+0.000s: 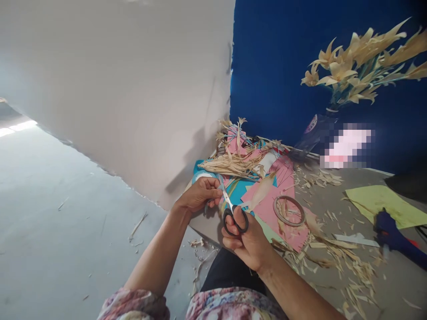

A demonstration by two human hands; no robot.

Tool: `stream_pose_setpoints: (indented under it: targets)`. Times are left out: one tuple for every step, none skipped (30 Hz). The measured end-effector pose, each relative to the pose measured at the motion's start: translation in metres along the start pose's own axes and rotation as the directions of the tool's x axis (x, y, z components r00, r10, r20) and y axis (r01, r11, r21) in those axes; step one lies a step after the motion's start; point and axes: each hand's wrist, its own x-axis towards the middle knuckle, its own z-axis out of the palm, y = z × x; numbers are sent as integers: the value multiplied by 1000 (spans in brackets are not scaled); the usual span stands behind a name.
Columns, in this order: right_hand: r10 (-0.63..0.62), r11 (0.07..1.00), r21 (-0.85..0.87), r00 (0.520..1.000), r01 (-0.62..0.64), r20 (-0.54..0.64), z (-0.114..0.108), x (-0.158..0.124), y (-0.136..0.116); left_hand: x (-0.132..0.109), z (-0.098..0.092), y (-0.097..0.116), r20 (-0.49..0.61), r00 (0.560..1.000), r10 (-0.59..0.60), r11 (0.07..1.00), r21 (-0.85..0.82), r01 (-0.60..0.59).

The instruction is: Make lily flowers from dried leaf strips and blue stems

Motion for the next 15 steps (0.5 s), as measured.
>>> stream_pose_setpoints:
  targets:
    - [4, 1000, 12, 1000, -4, 8, 0, 1, 0, 0, -1, 0, 2, 1000, -1, 1000, 3, 1]
    - [14, 1000, 25, 1000, -15, 11, 1, 3, 0, 0, -1, 0, 7, 1000, -4, 1000, 7, 4]
    - [17, 999, 40, 1000, -17, 8, 1, 4, -2, -1, -2, -2, 20, 1000, -12, 1000, 13, 11]
    - [-1, 998, 59, 1000, 1, -2, 1, 6, -4, -2, -2, -3, 43, 999, -27, 999, 22, 26]
    - [-43, 996, 80, 999, 44, -14, 0, 8, -7, -3, -2, -5, 73, 996, -52, 998, 35, 49]
    - [-107, 989, 96, 994, 109, -27, -1, 9, -11, -5, -2, -8, 98, 992, -76, 996, 46, 72]
    - [-188, 976, 104, 981, 191, -39, -2, 9, -14, -7, -2, -10, 108, 990, -91, 995, 47, 87]
    - [-254, 961, 98, 966, 258, -44, -3, 9, -17, -9, -1, -11, 104, 990, -95, 995, 40, 91]
    - [-291, 954, 70, 956, 293, -37, -5, 7, -20, -11, -1, -11, 86, 993, -85, 996, 27, 83]
    - [-288, 957, 22, 957, 289, -17, -8, 5, -21, -14, 0, -9, 52, 997, -59, 998, 12, 58]
    - [-270, 962, -40, 963, 270, 9, -11, 1, -22, -17, 1, -7, 10, 1000, -24, 1000, 5, 24]
    - [-258, 959, -118, 966, 259, 25, -15, -4, -23, -20, 2, -3, -31, 999, 9, 1000, 11, -9]
    - [-257, 941, -216, 966, 259, 38, -19, -9, -24, -23, 3, 1, -71, 997, 40, 999, 28, -38]
    - [-276, 905, -325, 960, 274, 43, -24, -15, -27, -28, 6, 6, -113, 991, 70, 997, 50, -65]
    - [-323, 839, -450, 946, 307, 43, -30, -22, -30, -33, 9, 10, -154, 983, 100, 993, 74, -89]
